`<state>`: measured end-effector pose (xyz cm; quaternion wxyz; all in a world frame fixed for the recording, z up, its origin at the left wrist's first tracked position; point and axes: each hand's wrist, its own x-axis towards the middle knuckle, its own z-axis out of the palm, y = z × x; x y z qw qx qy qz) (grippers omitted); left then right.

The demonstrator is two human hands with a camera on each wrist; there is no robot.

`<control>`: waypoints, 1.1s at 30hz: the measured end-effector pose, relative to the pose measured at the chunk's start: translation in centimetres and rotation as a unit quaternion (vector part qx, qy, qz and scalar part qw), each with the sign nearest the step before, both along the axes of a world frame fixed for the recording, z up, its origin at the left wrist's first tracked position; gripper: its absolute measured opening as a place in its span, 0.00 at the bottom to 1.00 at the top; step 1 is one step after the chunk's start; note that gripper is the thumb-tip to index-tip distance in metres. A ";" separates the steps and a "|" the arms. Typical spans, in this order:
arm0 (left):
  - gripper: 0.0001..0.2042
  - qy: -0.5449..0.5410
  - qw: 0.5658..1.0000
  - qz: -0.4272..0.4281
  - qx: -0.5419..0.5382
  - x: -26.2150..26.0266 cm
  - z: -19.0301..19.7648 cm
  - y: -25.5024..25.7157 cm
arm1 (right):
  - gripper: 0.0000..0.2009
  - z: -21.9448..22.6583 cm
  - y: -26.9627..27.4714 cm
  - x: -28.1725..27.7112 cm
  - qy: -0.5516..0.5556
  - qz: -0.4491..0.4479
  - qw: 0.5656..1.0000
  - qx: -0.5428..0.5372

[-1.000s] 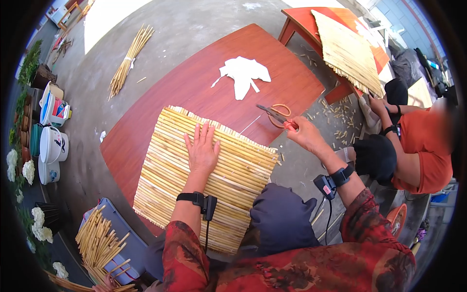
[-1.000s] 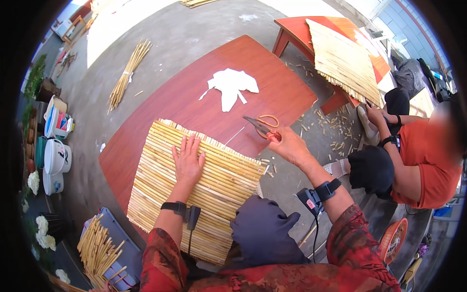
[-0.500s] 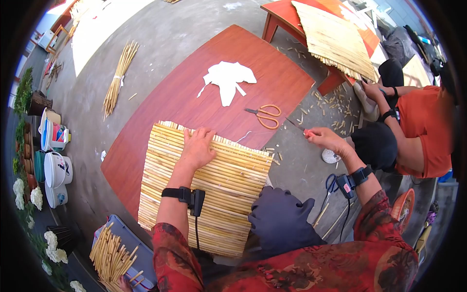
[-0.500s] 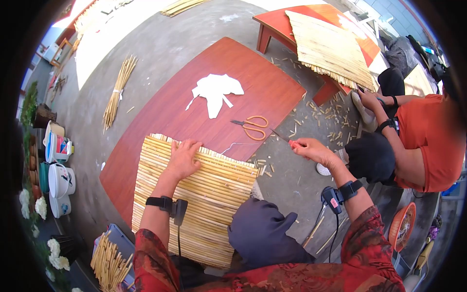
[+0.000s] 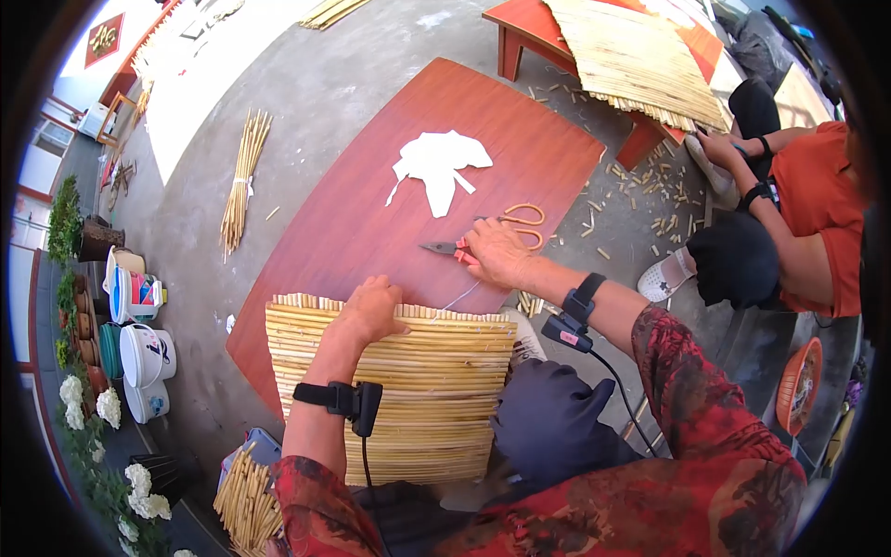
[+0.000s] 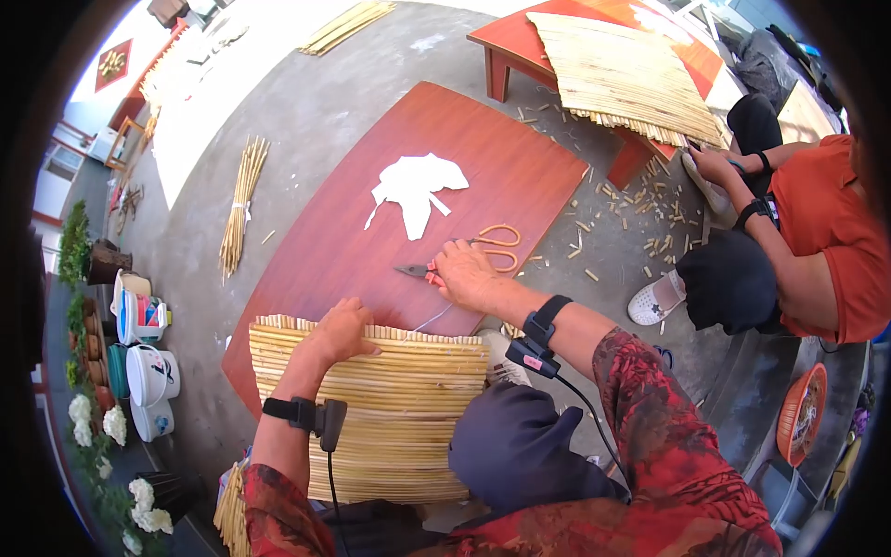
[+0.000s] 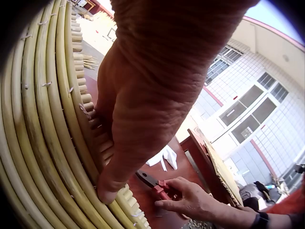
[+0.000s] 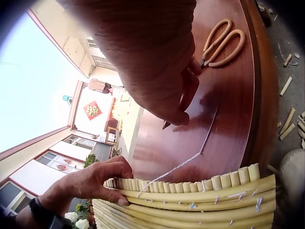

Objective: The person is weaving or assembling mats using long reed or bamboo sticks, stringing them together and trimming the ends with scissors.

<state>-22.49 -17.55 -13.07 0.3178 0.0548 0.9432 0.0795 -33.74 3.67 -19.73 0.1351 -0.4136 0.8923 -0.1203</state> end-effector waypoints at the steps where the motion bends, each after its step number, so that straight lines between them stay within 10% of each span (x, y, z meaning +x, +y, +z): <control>1: 0.21 -0.023 1.000 0.015 0.007 0.4 1.0 -0.1 | 0.17 -0.5 -0.1 0.1 0.014 0.010 1.000 -0.005; 9: 0.17 -0.032 0.994 0.077 0.074 5.5 4.2 0.7 | 0.13 -0.1 -0.5 1.8 0.059 0.071 0.989 -0.119; 17: 0.15 0.063 0.994 0.050 0.077 10.2 10.4 4.8 | 0.19 12.5 0.4 5.6 -0.323 0.300 0.898 -0.014; 33: 0.11 0.308 0.942 0.132 0.027 22.4 28.4 13.0 | 0.11 33.0 4.1 13.6 -0.121 0.366 0.911 -0.146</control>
